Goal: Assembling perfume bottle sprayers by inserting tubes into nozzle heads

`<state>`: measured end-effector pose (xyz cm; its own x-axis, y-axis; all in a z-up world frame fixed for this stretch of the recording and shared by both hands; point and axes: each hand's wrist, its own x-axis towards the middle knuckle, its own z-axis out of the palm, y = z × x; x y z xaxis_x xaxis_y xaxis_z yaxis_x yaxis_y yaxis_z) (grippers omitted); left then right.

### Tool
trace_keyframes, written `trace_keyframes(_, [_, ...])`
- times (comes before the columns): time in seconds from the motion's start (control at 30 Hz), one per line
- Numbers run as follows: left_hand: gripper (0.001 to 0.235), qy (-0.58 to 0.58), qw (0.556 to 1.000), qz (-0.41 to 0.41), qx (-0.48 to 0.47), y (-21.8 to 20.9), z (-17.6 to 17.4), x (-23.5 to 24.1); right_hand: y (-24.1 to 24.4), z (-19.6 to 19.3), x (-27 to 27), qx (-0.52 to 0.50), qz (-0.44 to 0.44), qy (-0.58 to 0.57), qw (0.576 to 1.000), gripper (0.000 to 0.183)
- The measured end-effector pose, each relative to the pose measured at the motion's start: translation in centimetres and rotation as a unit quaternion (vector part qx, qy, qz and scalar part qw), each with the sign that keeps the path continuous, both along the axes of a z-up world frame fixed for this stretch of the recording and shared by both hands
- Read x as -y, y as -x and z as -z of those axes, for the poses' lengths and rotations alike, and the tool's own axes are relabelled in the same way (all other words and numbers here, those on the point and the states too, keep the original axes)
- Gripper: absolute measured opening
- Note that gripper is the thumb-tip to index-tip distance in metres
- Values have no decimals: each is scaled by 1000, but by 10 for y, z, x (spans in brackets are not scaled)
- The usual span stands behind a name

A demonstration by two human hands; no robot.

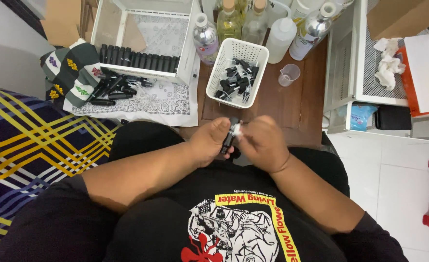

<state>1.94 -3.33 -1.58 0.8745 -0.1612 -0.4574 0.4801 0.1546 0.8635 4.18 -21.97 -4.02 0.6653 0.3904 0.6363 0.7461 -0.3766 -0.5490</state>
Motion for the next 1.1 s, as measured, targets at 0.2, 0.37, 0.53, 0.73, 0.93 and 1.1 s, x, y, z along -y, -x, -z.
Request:
trace_keyframes(0.2, [38, 3, 999, -6, -35, -6, 2, 0, 3, -7, -12, -14, -44, -28, 999, 15])
trace_keyframes(0.37, [36, -35, 998, -47, -7, -27, 9, -21, -30, 66, 22, -254, 206, 7, 945, 17])
trace_keyframes(0.53, [34, 46, 990, -129, -29, -46, -20, -56, -55, 86, 42, -559, 344, -26, 754, 32])
trace_keyframes(0.73, [24, -15, 972, -233, 13, -73, -7, -133, -65, 129, 40, -593, 302, 99, 740, 38])
trace_keyframes(0.93, [23, -60, 940, -333, 48, -99, -8, -194, -68, 134, 38, -552, 299, 127, 768, 39])
trace_keyframes(1.1, [17, -271, 901, -312, 136, -148, 60, -270, -74, 166, 49, -568, 342, 31, 747, 27])
